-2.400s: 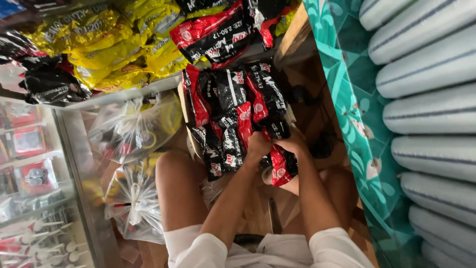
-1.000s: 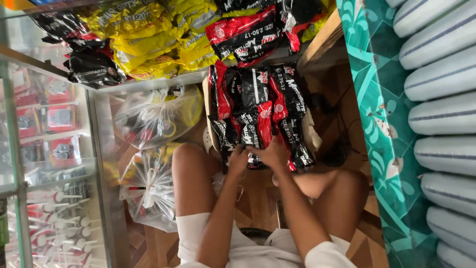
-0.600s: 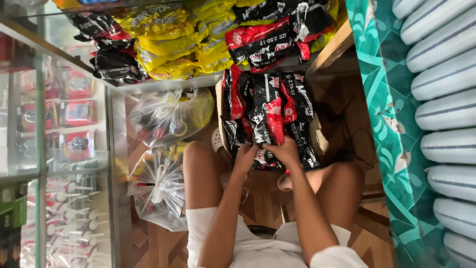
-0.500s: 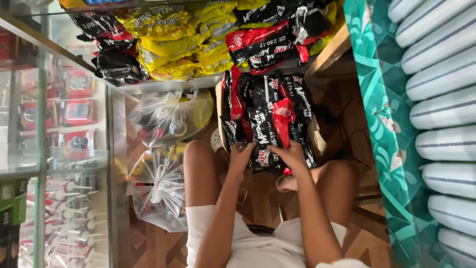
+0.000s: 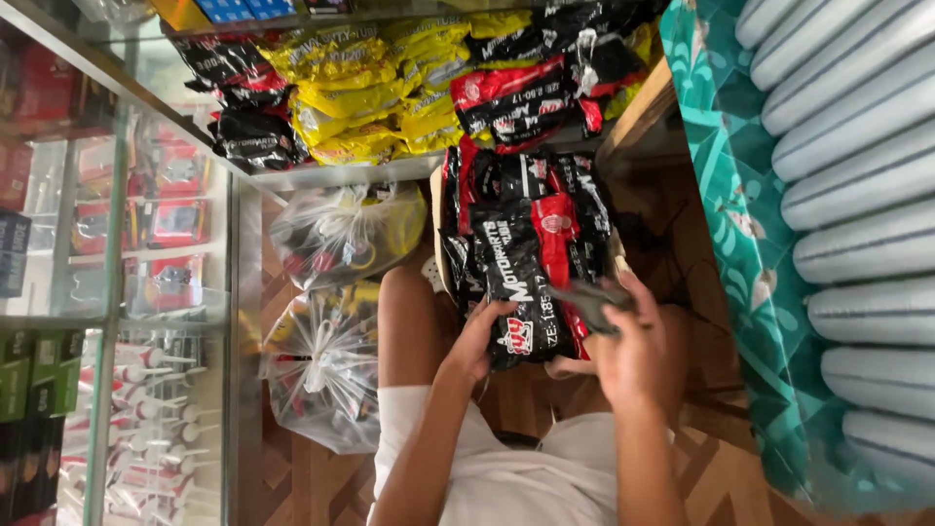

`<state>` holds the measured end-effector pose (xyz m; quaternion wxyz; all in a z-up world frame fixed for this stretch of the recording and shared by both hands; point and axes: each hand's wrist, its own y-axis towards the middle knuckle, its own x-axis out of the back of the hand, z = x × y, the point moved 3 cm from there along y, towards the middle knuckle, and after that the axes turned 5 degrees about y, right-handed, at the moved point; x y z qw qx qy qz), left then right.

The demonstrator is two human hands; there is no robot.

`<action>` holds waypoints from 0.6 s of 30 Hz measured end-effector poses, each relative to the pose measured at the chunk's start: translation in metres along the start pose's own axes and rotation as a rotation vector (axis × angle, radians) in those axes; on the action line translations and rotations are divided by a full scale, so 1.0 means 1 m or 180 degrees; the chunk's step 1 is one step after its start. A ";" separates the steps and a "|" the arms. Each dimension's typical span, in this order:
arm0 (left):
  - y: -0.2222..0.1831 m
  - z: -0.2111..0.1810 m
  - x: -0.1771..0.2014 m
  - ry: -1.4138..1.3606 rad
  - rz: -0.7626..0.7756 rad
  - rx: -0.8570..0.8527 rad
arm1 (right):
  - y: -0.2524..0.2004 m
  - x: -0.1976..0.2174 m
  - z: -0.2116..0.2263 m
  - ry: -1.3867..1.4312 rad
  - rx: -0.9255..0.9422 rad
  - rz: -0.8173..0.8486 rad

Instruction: Sorting and checking packaged motorcycle inner tubes while sitting on the floor of a shop.

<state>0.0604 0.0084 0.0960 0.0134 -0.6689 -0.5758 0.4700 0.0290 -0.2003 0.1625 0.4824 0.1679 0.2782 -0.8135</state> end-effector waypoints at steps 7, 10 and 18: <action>-0.013 0.011 0.006 0.0094 0.0053 -0.0321 | -0.078 -0.050 -0.012 -0.4469 0.2772 0.1712; -0.012 0.015 0.026 -0.0228 0.0341 -0.0162 | -0.089 -0.031 -0.012 -0.3383 0.1445 0.1779; -0.073 -0.001 -0.028 0.0253 0.0471 0.0161 | -0.047 -0.030 -0.013 -0.4077 0.1750 0.2212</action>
